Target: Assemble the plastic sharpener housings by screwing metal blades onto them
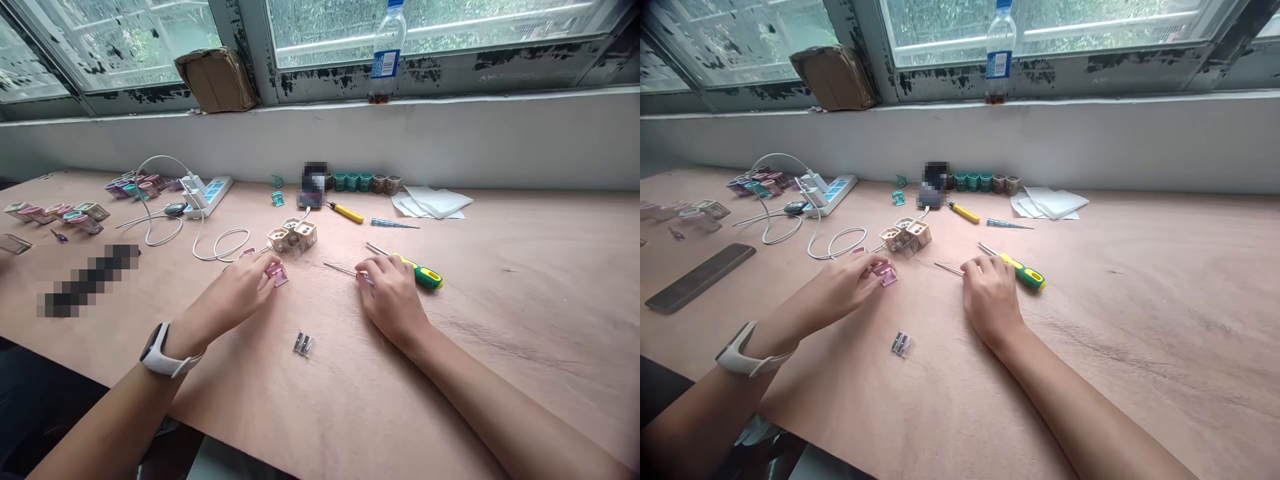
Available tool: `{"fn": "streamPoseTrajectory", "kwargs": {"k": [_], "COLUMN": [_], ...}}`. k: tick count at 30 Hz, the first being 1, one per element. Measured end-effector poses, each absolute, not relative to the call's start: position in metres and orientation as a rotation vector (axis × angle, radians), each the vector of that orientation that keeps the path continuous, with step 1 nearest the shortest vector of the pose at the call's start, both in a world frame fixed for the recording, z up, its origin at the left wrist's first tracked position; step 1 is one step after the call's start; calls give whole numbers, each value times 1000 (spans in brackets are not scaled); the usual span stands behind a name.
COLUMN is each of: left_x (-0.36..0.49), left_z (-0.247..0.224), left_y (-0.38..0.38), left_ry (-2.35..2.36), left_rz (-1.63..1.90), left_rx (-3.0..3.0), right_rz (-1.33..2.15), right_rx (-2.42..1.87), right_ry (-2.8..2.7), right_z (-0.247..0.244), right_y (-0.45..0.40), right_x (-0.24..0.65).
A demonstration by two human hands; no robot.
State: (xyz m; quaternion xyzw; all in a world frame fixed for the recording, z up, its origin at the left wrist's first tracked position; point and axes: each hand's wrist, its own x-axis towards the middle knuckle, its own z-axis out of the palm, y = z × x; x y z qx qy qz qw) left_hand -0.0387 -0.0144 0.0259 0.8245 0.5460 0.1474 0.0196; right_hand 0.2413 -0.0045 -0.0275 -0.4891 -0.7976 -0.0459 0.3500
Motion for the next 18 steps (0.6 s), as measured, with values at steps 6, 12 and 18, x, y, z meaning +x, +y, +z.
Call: {"fn": "streamPoseTrajectory", "kwargs": {"k": [6,12,18], "left_x": [-20,5,25], "left_z": [17,15,4], "left_y": [-10,7,25], "left_ry": [1477,1304,1133], "left_rz": [610,669,840], "left_rx": [2575,2636,2612], "right_rz": [28,-44,80], "right_rx": [-729,-746,-831], "right_ry": [-2458,-2495,-2422], "right_z": [-18,-28,-23], "right_y": [-51,-60,-31], "right_x": [208,193,224]}}
